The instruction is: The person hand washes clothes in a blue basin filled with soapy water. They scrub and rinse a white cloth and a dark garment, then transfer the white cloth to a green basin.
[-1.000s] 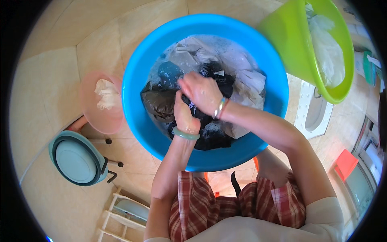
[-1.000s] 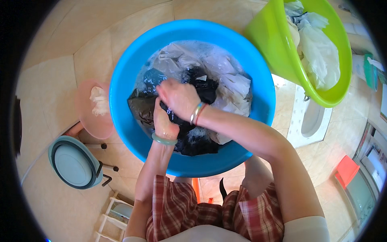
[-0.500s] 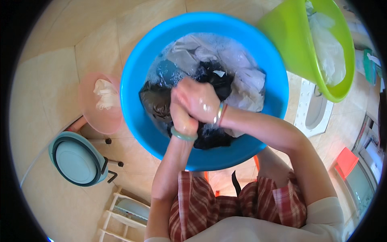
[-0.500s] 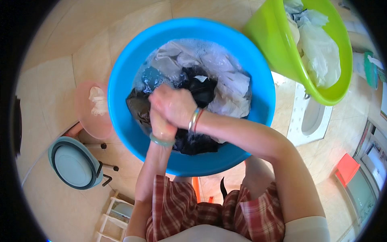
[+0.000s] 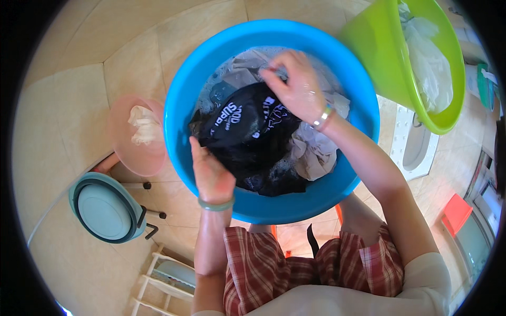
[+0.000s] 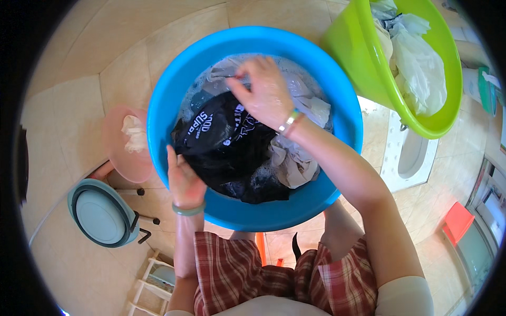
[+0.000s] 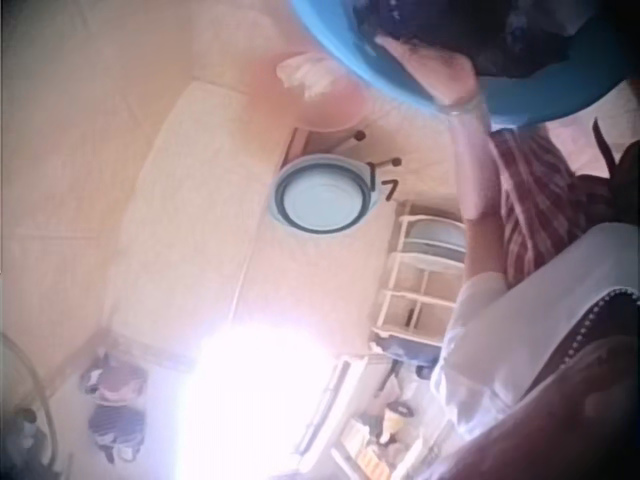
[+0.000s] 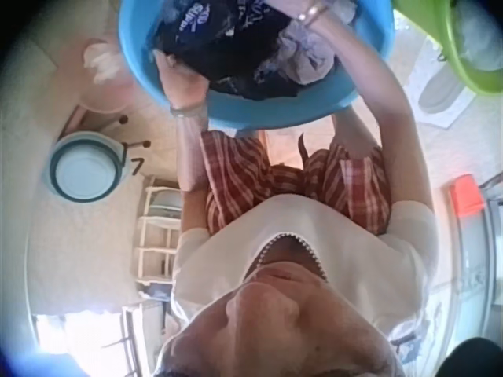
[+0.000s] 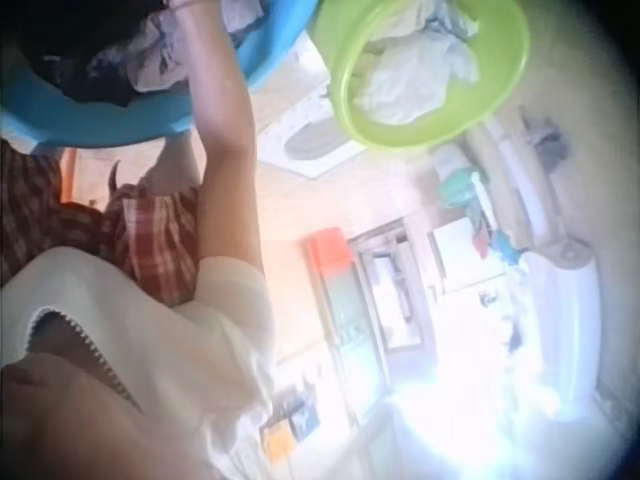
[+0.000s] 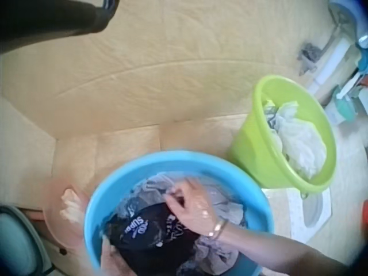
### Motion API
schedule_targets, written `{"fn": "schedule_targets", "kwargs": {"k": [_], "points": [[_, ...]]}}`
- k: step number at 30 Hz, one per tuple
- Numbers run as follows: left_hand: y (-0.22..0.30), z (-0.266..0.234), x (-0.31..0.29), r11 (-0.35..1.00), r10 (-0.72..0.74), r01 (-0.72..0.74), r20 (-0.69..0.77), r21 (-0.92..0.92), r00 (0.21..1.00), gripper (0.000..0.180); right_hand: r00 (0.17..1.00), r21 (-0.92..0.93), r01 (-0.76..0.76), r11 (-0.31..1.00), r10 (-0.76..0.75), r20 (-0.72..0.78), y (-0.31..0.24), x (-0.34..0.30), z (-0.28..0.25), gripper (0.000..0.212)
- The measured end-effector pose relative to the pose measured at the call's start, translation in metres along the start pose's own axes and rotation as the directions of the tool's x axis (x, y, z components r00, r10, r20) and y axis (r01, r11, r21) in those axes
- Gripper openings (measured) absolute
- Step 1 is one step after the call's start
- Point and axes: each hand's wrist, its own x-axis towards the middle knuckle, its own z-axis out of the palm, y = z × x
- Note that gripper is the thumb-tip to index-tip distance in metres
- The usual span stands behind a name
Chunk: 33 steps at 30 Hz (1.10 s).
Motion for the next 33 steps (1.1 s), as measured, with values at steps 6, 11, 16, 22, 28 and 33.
{"fn": "schedule_targets", "kwargs": {"k": [6,11,16,22,28,33], "points": [[0.022,-0.018,-0.037,0.992,-0.101,0.108,-0.106,0.064,0.989,0.047,-0.284,-0.348,-0.910,0.227,0.270,0.920,-0.046,-0.088,-0.027,0.079],[0.012,-0.015,-0.052,0.983,-0.088,0.091,-0.027,0.157,0.996,0.040,0.102,0.028,-0.991,0.129,0.616,0.781,-0.061,-0.117,-0.009,0.051],[0.020,-0.075,-0.061,0.615,-0.049,0.095,-0.082,0.782,0.995,0.016,0.488,0.175,-0.843,0.508,0.588,0.645,-0.080,-0.052,-0.065,0.027],[0.035,-0.061,-0.052,0.228,0.029,-0.250,0.250,0.941,0.968,0.030,0.769,0.432,-0.294,0.853,-0.057,0.637,-0.083,-0.016,-0.118,0.018],[0.046,0.041,-0.022,-0.463,0.126,-0.597,0.716,0.654,0.687,0.072,0.564,0.468,-0.041,0.883,-0.366,0.740,-0.091,-0.014,-0.106,0.024],[0.027,0.042,0.044,-0.519,-0.330,-0.789,0.774,0.330,0.541,0.042,0.510,0.454,-0.123,0.883,-0.336,0.792,-0.092,-0.017,-0.100,0.034]]}}
